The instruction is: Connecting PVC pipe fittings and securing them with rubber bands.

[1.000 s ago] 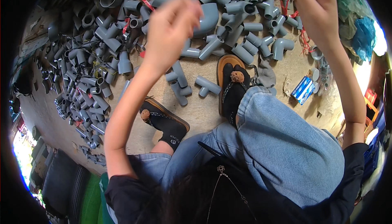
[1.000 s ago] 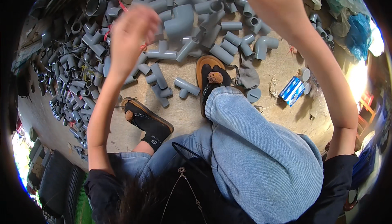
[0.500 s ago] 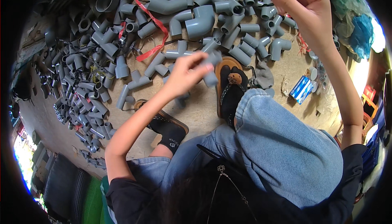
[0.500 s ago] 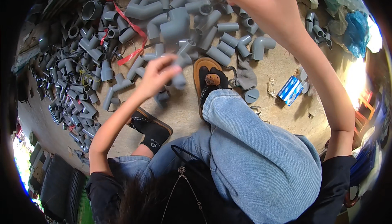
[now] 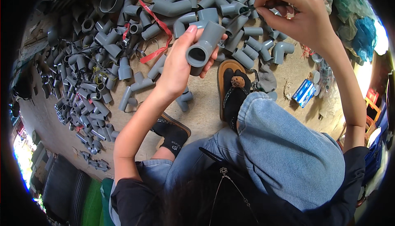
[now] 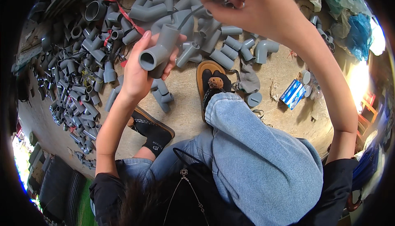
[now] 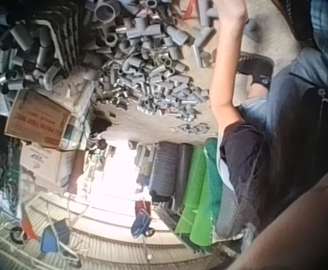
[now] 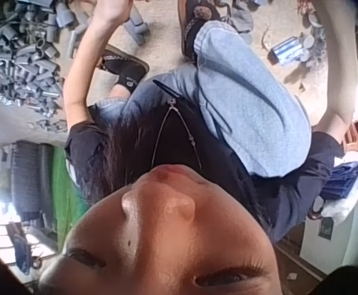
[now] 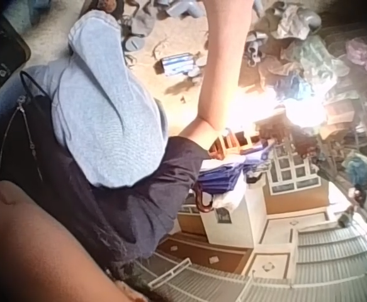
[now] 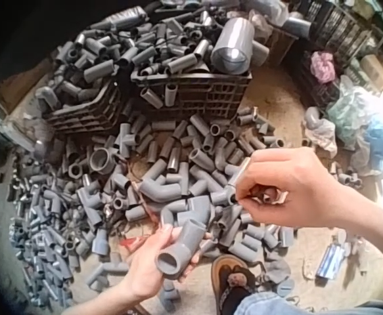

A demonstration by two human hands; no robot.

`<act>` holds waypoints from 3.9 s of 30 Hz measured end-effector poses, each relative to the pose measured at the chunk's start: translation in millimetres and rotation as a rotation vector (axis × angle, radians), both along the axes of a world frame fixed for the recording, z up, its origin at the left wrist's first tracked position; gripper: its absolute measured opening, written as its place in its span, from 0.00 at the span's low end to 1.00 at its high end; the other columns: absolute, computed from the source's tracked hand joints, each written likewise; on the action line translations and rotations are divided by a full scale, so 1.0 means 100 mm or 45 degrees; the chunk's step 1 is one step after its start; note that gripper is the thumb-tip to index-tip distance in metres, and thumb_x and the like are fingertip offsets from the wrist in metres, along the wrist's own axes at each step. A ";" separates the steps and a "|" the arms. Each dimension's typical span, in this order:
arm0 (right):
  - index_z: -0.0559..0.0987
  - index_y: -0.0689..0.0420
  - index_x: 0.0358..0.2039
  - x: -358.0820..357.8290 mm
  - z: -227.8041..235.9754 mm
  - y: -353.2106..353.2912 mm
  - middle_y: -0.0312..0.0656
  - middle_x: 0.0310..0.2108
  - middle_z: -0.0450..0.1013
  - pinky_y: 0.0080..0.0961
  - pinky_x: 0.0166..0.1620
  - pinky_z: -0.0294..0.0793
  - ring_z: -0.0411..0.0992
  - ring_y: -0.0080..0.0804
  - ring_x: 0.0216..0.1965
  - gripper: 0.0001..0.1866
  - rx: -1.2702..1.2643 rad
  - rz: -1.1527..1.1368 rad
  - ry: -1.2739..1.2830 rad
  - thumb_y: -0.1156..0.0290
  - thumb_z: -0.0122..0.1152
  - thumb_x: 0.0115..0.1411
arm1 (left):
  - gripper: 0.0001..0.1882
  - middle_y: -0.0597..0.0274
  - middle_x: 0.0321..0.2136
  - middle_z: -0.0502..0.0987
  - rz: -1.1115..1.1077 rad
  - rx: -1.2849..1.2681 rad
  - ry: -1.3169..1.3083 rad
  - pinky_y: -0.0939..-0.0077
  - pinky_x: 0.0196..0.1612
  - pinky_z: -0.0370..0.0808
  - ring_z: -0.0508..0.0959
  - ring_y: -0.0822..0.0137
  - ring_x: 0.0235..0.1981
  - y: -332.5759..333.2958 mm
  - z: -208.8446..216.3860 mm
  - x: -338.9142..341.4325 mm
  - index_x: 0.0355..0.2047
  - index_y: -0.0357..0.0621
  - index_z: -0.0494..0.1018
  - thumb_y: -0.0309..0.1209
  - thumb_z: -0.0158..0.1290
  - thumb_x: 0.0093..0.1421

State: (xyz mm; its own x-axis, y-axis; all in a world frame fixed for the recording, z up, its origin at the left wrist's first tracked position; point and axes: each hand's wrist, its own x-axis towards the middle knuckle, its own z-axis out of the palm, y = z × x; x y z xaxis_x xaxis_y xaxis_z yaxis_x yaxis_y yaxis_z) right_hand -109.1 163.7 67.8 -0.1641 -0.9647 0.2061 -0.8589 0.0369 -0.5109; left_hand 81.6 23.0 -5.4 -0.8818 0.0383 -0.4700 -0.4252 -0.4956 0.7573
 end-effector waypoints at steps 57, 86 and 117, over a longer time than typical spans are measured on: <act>0.75 0.61 0.36 0.09 -0.60 0.08 0.34 0.32 0.73 0.13 0.40 0.71 0.72 0.17 0.35 0.08 0.073 -0.487 -0.867 0.78 0.56 0.54 | 0.14 0.56 0.20 0.68 0.409 0.350 -0.133 0.82 0.17 0.58 0.65 0.72 0.20 -0.15 -0.08 -0.12 0.32 0.34 0.68 0.31 0.37 0.53; 0.67 0.53 0.40 0.36 -0.66 0.12 0.30 0.32 0.73 0.11 0.37 0.64 0.67 0.11 0.34 0.14 0.231 -0.522 -1.483 0.71 0.60 0.55 | 0.20 0.56 0.33 0.72 0.784 -0.041 0.140 0.77 0.35 0.77 0.75 0.69 0.33 0.12 -0.21 -0.24 0.45 0.32 0.61 0.22 0.56 0.53; 0.74 0.63 0.33 0.37 -0.30 -0.21 0.32 0.22 0.70 0.14 0.30 0.65 0.65 0.17 0.24 0.09 0.080 -0.173 -1.827 0.72 0.47 0.60 | 0.10 0.55 0.34 0.74 0.716 -0.166 0.452 0.72 0.40 0.76 0.78 0.62 0.35 -0.48 0.31 -0.29 0.38 0.32 0.70 0.28 0.47 0.61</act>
State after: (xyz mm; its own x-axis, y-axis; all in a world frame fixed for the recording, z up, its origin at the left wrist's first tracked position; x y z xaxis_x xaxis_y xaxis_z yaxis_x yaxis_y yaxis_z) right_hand -72.2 143.0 37.9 -0.2787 -0.9262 -0.2538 0.3965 0.1298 -0.9088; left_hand 52.4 -24.7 25.5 -0.8529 -0.5085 -0.1180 0.1560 -0.4640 0.8720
